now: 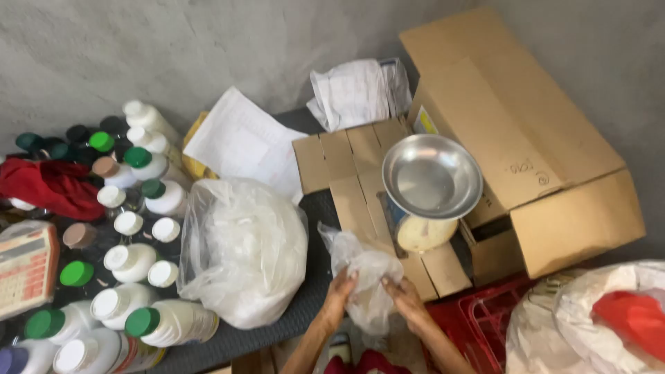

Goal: Weighing a white powdery substance using a scale and placing it into small plastic bags.

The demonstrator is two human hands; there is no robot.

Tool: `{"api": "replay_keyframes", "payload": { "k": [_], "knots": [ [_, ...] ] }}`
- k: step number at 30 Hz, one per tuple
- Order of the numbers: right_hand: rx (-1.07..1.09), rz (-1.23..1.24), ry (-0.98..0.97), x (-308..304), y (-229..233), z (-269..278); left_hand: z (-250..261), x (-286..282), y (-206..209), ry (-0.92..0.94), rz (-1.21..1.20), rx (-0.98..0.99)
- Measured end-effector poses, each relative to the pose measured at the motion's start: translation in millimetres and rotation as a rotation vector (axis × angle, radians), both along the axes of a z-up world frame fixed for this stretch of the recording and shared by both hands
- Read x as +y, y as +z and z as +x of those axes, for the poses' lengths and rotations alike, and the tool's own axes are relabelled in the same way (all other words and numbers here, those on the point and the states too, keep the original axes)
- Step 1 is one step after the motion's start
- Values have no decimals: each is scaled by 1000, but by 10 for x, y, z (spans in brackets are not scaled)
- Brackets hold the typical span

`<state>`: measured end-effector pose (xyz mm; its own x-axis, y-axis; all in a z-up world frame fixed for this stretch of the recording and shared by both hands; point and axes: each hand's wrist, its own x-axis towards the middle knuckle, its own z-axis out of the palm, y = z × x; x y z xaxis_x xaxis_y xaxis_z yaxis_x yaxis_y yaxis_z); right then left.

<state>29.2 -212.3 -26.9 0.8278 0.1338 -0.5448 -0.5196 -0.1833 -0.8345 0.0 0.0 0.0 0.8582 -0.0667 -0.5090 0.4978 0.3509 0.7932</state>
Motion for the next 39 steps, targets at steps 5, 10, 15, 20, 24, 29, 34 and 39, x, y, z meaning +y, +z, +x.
{"api": "replay_keyframes", "payload": {
  "k": [5, 10, 15, 20, 24, 29, 34, 39],
  "knots": [
    [100, 178, -42, 48, 229, -5, -68, -98, 611, -243, 374, -41],
    [217, 413, -203, -52, 325, 8, -79, -191, 204, -103, 447, -190],
    [435, 848, -336, -357, 125, -44, -194, -58, -355, 91, -282, 124],
    [372, 542, -168, -478, 763, -57, 20, 124, 531, 290, -724, 379],
    [118, 116, 333, -631, 548, -63, 195, 261, -134, 179, -910, 139],
    [373, 550, -43, -491, 781, 73, 150, 120, 578, 0, -322, -88],
    [420, 927, -344, -736, 155, 287, 101, 199, 173, -492, 477, -177],
    [423, 474, -452, -469, 1055, 178, 264, 140, -9, 153, -296, 289]
  ]
}}
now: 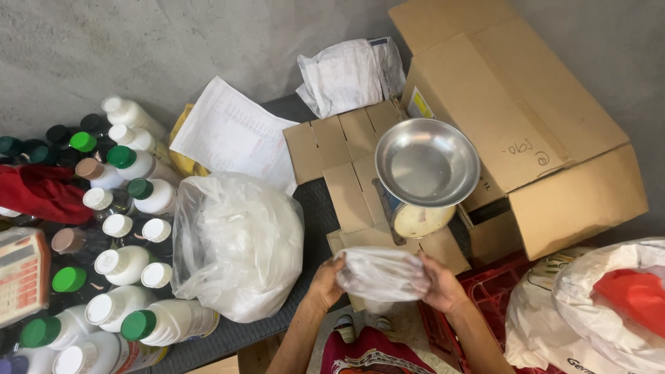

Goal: Weighing a white powdery substance using a scale and placing it into small plastic bags.

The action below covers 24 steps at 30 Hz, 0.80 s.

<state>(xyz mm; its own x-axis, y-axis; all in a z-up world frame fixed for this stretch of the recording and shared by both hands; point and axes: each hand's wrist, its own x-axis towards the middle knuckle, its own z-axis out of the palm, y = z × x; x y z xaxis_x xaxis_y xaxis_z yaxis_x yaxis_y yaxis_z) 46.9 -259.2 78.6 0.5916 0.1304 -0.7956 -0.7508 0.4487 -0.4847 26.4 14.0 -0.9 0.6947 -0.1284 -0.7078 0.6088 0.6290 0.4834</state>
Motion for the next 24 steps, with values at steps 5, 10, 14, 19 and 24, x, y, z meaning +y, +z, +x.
{"api": "replay_keyframes", "payload": {
  "k": [5, 10, 14, 19, 24],
  "knots": [
    [-167, -292, 609, -44, -500, -214, 179, -105, -335, 72, -223, -21],
    [-104, 315, 9, -237, -1131, 12, 182, -31, 103, -150, -169, -239],
    [-108, 402, -123, -424, -1589, 180, 187, 12, 65, -523, 262, -283],
    [-96, 338, -125, -117, -545, -59, 390, -45, -944, -60, 296, 0],
    [-592, -365, 471, -186, -840, -315, 342, -227, -914, 201, 358, -99]
  ]
}}
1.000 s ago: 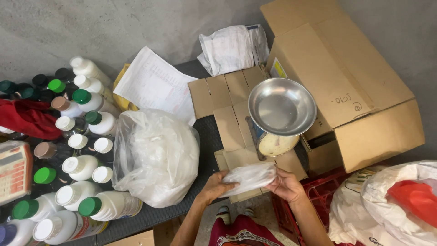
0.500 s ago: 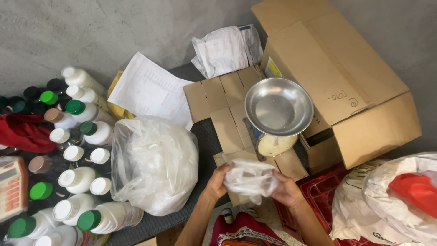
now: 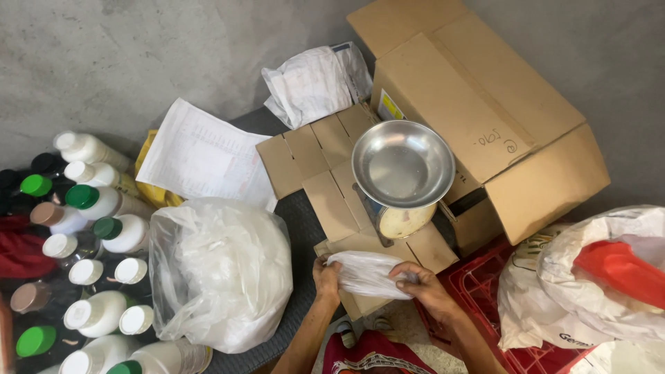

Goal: Weighing a white powdery substance using a scale and placing it into small plastic bags.

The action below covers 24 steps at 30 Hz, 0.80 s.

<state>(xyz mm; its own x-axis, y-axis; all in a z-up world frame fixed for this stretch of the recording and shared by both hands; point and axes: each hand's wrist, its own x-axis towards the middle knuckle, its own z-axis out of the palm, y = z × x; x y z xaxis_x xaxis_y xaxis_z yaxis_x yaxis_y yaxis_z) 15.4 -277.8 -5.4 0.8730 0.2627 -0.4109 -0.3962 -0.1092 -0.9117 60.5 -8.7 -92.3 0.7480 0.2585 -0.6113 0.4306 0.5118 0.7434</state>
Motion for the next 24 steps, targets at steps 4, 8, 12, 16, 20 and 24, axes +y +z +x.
{"api": "replay_keyframes", "payload": {
  "k": [4, 8, 12, 16, 20, 24],
  "knots": [
    [-275, -860, 166, 284, 478, 142, -181, -135, 964, -207, 236, -180],
    [-128, -1026, 161, 412, 682, 304, -366, -207, 1181, -694, 1174, -698],
    [-257, -1297, 340, 349, 318, 374, -419, -369, 968, -870, 1395, -669],
    [-244, -1236, 297, 434, 552, 326, -162, -444, 1239, -946, 1274, -314],
    [-431, -1204, 105, 419, 718, 307, -65, -499, 1078, -893, 1244, -347],
    [-530, -892, -172, 302, 569, 229, -165, -571, 1042, -920, 1191, -451]
  ]
}}
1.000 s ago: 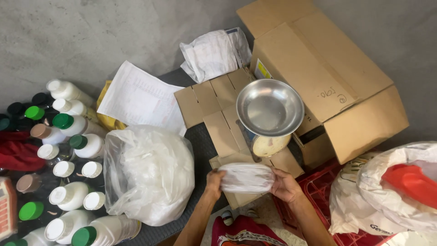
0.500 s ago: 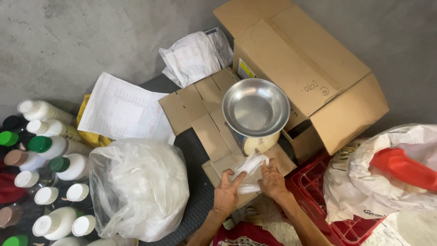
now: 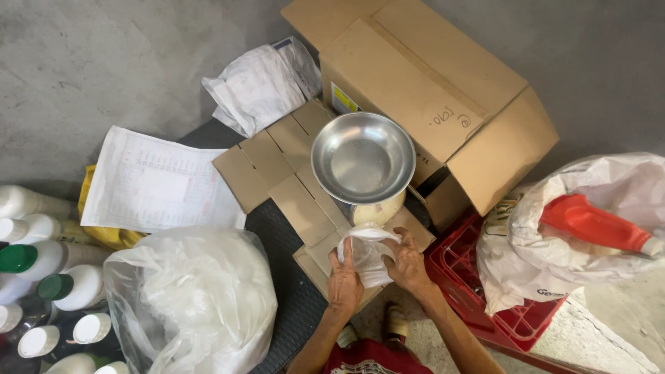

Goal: Weighing a white powdery substance using a scale and placing it into small plastic bags.

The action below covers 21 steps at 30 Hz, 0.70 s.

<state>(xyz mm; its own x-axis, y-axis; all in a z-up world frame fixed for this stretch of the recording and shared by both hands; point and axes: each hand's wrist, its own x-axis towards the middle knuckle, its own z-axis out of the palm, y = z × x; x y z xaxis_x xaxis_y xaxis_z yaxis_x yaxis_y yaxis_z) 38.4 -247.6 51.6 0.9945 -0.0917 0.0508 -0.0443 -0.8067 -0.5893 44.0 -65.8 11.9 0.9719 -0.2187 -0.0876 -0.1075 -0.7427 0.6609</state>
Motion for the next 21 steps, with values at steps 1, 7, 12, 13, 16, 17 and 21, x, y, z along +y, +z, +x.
{"api": "replay_keyframes", "payload": {
  "k": [1, 7, 12, 13, 16, 17, 21],
  "knots": [
    [3, 1, -4, 29, -80, -58, -68, -5, -64, -4, 1, 3],
    [-19, -63, -189, -13, 67, -110, -110, -233, -104, -47, -94, -169],
    [-189, -239, -51, -375, -264, 38, 25, -482, -14, -34, 121, 39],
    [-192, -238, -53, -450, -227, 59, 75, -538, -44, -35, 122, 36],
    [86, -226, -16, -556, -238, 79, 88, -594, -110, -13, 166, 40],
    [72, -212, -20, -588, -298, 84, 82, -621, -108, -1, 155, 23],
    [14, -253, 26, -777, -615, 153, 100, -720, -314, 51, 229, -78]
  ]
}}
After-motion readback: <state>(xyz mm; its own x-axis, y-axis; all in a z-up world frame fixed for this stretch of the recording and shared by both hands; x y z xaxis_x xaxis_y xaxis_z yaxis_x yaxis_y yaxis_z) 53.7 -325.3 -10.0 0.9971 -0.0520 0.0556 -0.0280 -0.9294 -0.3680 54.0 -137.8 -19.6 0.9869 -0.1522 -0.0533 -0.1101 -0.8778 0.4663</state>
